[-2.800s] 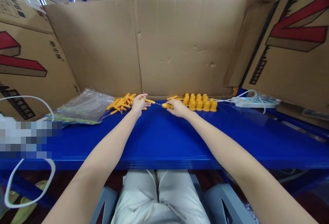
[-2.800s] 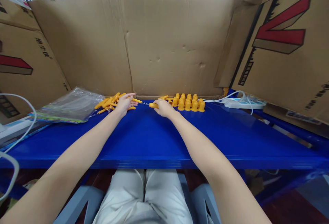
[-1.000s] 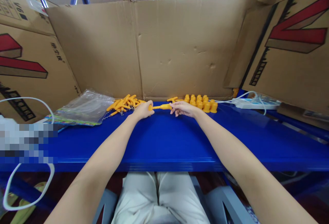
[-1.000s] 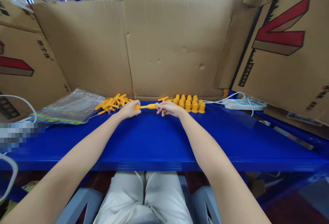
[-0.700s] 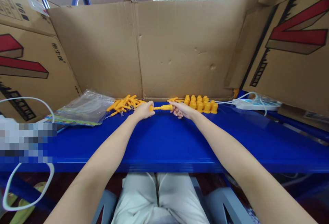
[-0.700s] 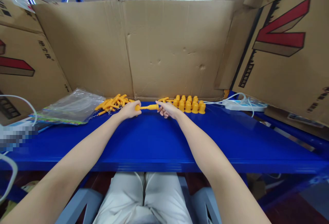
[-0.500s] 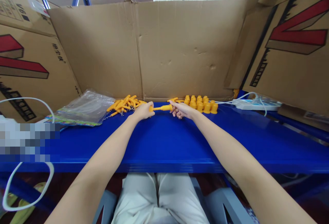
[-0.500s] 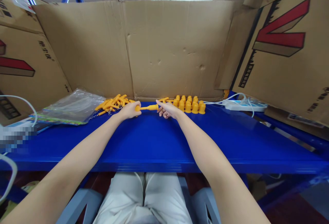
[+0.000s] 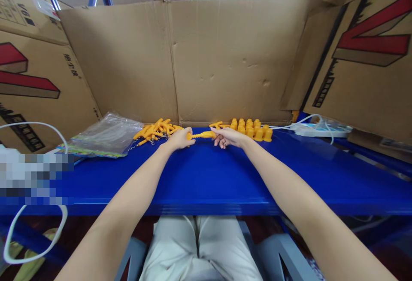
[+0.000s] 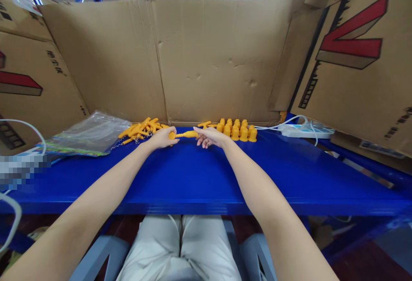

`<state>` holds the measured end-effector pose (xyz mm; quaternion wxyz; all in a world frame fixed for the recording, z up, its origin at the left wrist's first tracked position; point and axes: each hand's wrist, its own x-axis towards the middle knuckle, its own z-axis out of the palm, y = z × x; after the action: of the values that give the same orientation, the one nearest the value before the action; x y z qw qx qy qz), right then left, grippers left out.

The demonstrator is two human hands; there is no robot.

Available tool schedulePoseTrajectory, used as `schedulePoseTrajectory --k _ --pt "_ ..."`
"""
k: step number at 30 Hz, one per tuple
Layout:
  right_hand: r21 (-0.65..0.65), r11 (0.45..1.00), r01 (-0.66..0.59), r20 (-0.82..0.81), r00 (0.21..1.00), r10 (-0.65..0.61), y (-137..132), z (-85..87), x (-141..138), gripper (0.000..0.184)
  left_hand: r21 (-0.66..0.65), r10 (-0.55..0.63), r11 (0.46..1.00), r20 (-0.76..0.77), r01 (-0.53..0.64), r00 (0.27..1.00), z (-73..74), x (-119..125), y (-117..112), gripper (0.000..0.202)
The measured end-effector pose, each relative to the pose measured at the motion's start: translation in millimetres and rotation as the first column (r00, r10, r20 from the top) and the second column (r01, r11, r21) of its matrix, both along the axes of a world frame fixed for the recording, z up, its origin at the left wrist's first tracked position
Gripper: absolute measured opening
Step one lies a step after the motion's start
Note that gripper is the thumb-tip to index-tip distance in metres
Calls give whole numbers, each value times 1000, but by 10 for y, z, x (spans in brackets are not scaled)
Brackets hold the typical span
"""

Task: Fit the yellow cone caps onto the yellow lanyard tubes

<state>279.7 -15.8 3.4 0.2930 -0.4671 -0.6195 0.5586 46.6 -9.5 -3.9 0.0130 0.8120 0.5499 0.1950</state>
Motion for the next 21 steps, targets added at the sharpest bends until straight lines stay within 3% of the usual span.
schedulePoseTrajectory --k 8,21 --pt "-15 1000 4 50 999 -3 16 0 4 48 29 2 1000 20 -2 1000 -5 4 -4 26" --pt "-13 999 -32 -135 990 30 14 -8 61 11 17 -11 1000 38 11 999 -14 -4 3 24"
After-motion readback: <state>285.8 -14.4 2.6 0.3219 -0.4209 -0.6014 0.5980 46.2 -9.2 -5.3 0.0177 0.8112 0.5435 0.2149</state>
